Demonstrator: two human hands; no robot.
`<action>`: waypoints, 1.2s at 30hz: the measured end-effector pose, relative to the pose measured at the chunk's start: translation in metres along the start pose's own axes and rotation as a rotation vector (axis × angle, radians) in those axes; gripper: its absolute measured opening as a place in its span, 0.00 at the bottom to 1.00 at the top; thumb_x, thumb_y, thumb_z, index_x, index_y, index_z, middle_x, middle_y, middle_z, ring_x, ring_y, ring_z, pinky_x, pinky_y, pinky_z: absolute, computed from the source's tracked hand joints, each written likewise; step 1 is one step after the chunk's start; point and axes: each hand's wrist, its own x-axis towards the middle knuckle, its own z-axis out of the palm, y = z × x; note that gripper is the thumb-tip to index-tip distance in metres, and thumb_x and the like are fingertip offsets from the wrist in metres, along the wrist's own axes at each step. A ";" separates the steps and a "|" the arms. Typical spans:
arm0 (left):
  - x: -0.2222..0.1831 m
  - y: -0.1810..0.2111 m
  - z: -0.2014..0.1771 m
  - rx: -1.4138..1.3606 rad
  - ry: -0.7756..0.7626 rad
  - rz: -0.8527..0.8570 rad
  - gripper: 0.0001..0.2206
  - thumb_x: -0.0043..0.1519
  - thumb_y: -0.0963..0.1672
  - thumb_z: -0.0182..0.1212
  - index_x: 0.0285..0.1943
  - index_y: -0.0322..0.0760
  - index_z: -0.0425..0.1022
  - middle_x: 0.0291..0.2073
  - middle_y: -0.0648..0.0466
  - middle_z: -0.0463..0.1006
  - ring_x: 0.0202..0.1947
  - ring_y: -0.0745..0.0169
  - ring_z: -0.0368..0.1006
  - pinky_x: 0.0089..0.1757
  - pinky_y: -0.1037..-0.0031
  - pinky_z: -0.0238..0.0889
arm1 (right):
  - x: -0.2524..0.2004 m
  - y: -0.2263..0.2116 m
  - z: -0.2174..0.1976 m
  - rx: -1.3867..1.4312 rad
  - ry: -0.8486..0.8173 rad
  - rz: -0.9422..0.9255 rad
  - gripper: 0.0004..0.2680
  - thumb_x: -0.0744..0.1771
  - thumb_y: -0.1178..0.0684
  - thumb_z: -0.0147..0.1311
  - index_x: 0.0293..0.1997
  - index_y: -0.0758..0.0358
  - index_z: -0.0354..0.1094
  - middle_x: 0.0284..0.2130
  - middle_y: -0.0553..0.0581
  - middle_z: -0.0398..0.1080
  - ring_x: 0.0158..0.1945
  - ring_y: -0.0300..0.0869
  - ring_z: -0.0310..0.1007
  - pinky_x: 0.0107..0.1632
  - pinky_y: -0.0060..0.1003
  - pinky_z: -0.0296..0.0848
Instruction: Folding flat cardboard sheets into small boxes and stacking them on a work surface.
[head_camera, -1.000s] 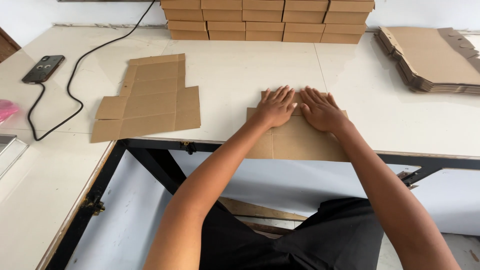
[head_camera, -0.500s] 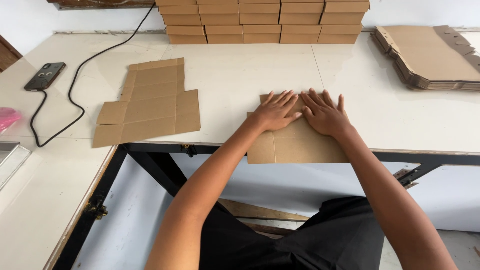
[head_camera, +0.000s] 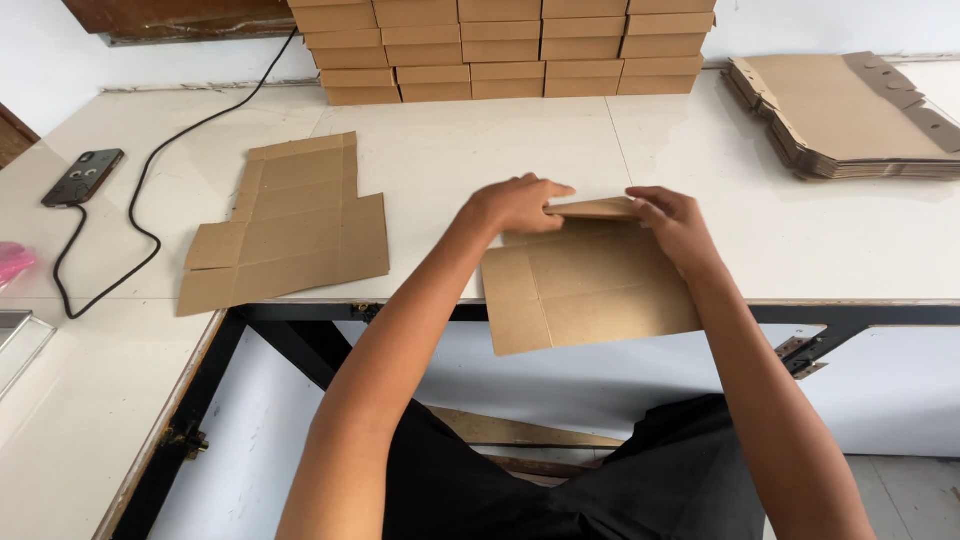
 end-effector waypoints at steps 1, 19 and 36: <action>0.013 -0.014 0.001 0.003 -0.002 0.001 0.27 0.60 0.50 0.59 0.72 0.54 0.68 0.58 0.40 0.78 0.56 0.31 0.74 0.58 0.43 0.66 | -0.003 -0.005 -0.002 0.003 0.003 0.001 0.13 0.70 0.51 0.53 0.60 0.62 0.73 0.46 0.67 0.75 0.57 0.58 0.72 0.59 0.52 0.68; 0.083 -0.076 0.062 0.089 0.526 0.226 0.07 0.61 0.38 0.60 0.38 0.42 0.65 0.34 0.54 0.68 0.41 0.50 0.73 0.43 0.59 0.68 | -0.014 -0.009 0.019 -0.773 -0.222 -0.134 0.16 0.70 0.46 0.48 0.67 0.48 0.65 0.63 0.57 0.66 0.71 0.55 0.59 0.70 0.59 0.54; -0.111 0.008 0.074 -0.162 0.828 -0.149 0.12 0.69 0.53 0.51 0.52 0.49 0.72 0.43 0.55 0.78 0.45 0.55 0.78 0.45 0.65 0.71 | 0.004 -0.009 0.030 -0.942 -0.469 -0.001 0.24 0.70 0.26 0.27 0.78 0.26 0.41 0.78 0.45 0.38 0.80 0.47 0.33 0.76 0.65 0.23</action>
